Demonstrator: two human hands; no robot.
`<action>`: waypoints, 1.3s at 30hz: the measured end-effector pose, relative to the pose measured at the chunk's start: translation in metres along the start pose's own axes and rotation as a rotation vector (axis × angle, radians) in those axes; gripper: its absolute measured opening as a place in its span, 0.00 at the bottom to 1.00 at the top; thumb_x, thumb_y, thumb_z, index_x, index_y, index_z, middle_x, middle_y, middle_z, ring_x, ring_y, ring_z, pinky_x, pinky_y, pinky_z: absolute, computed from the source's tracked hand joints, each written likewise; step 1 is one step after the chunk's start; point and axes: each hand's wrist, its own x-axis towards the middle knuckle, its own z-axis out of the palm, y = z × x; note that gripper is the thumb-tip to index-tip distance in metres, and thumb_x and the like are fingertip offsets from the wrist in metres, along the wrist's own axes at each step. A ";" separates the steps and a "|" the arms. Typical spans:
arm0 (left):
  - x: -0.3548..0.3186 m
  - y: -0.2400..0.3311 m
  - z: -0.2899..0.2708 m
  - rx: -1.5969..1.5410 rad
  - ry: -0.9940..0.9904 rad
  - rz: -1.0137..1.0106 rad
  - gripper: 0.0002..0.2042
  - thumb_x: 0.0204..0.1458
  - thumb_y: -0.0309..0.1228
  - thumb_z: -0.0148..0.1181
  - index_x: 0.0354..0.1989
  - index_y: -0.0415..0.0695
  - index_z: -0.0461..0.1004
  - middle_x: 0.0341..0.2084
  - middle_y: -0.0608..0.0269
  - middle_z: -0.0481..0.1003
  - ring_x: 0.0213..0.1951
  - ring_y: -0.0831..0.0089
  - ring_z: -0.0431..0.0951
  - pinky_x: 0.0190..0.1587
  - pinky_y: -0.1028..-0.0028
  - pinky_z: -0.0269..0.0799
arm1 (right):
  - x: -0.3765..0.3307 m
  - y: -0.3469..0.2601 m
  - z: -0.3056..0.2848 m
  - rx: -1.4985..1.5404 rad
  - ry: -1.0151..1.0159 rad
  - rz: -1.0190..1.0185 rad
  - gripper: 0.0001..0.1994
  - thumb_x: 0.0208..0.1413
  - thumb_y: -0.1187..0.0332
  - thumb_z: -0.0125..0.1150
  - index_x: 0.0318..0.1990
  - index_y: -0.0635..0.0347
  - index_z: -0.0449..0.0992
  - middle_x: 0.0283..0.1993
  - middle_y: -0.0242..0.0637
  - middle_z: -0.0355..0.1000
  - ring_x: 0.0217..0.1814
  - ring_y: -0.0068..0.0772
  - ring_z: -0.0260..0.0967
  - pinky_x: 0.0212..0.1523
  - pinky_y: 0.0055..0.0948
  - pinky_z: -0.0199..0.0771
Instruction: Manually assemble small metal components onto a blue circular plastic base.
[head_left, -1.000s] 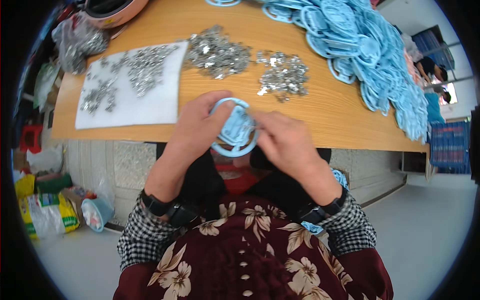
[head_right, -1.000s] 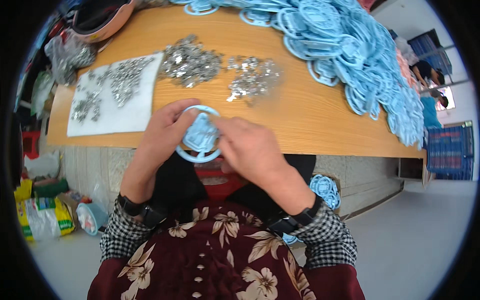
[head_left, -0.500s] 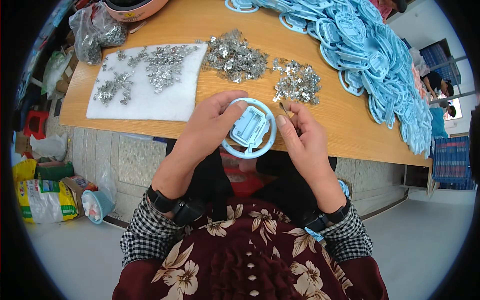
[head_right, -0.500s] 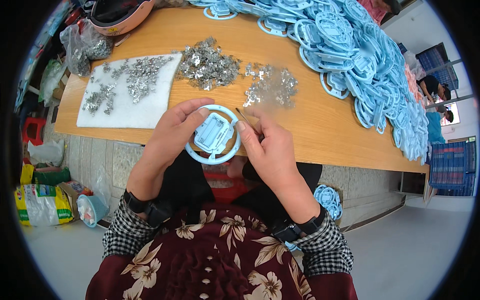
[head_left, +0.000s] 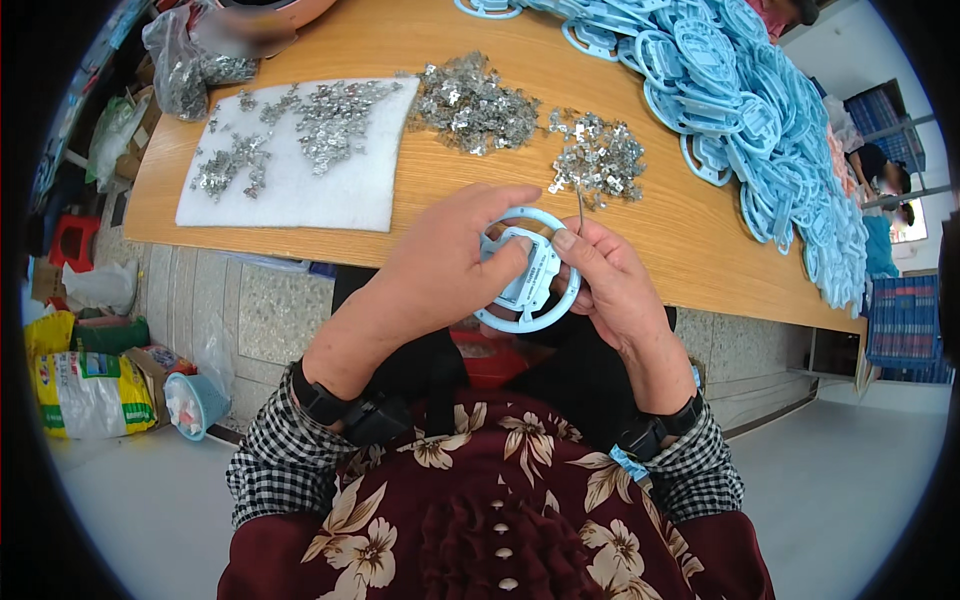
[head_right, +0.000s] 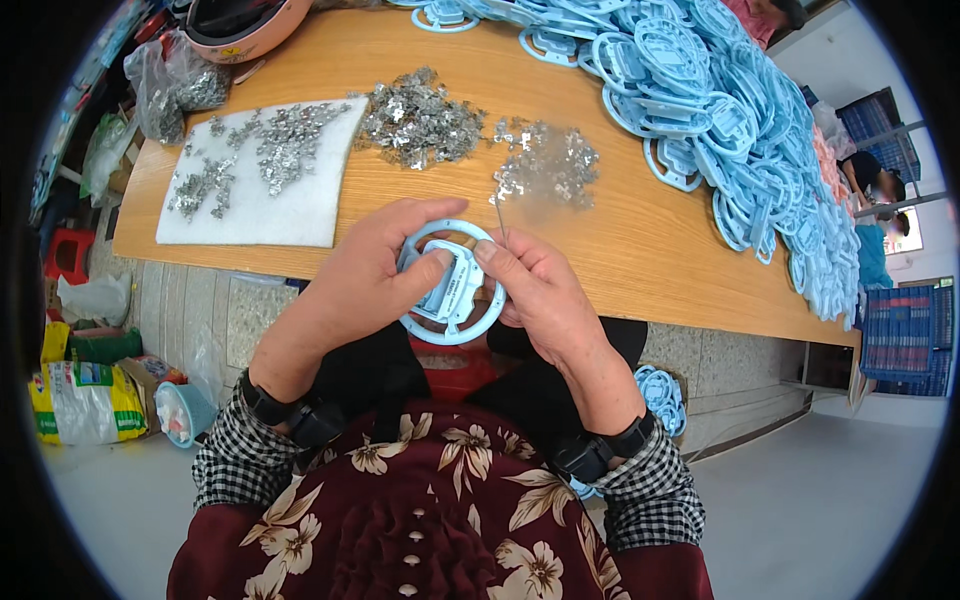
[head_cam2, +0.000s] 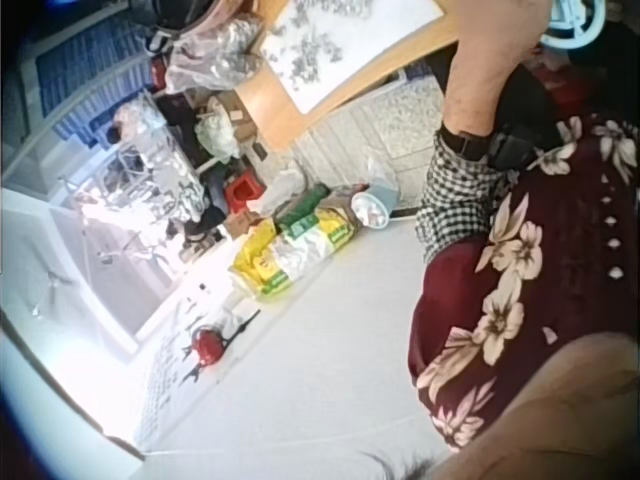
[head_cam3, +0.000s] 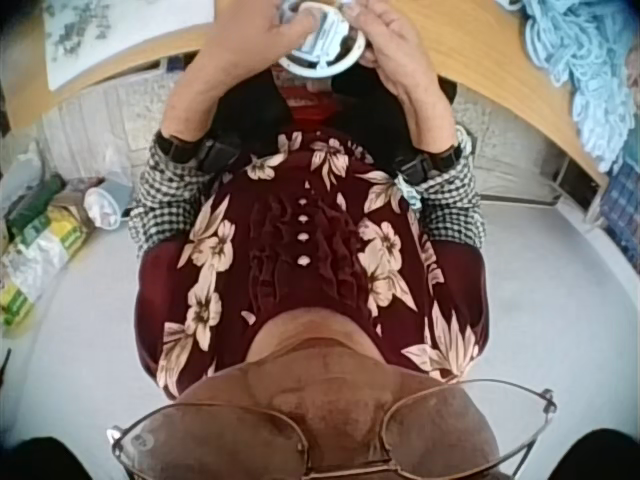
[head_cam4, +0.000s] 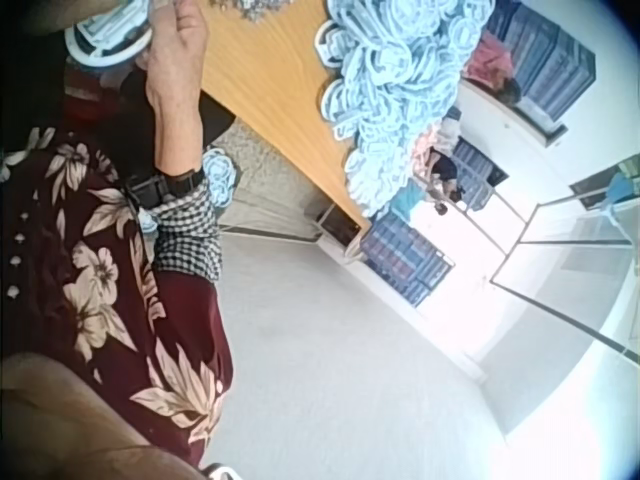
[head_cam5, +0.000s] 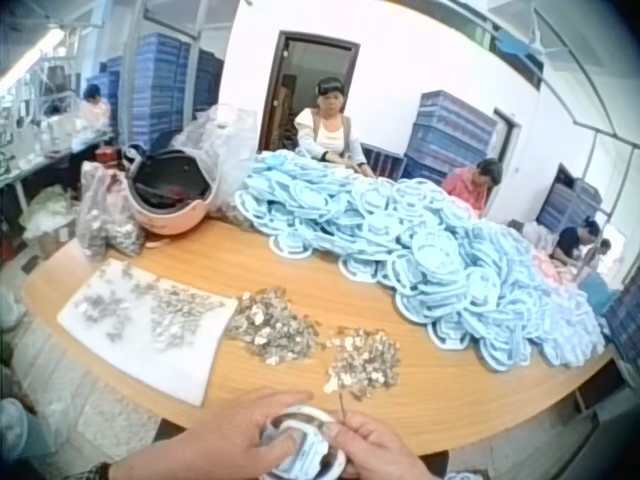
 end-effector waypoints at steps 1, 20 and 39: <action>0.001 0.006 -0.002 0.124 -0.042 0.004 0.20 0.59 0.29 0.55 0.58 0.35 0.70 0.47 0.52 0.76 0.46 0.67 0.77 0.51 0.72 0.72 | 0.000 0.000 -0.001 0.002 0.003 0.001 0.12 0.68 0.59 0.55 0.46 0.58 0.75 0.27 0.22 0.67 0.20 0.08 0.53 0.19 0.13 0.48; -0.006 -0.022 0.003 -1.383 -0.115 -0.472 0.22 0.69 0.45 0.41 0.55 0.38 0.69 0.34 0.57 0.74 0.31 0.68 0.75 0.31 0.72 0.72 | 0.001 0.002 0.022 -0.346 0.139 -0.374 0.09 0.70 0.66 0.49 0.49 0.63 0.68 0.30 0.29 0.69 0.25 0.18 0.68 0.21 0.20 0.68; -0.010 -0.021 0.010 -1.510 -0.221 -0.462 0.23 0.69 0.45 0.40 0.57 0.38 0.69 0.35 0.56 0.74 0.30 0.69 0.73 0.30 0.73 0.67 | 0.009 0.005 0.016 -0.533 0.054 -0.403 0.06 0.68 0.69 0.53 0.39 0.62 0.69 0.33 0.32 0.78 0.23 0.21 0.73 0.19 0.22 0.72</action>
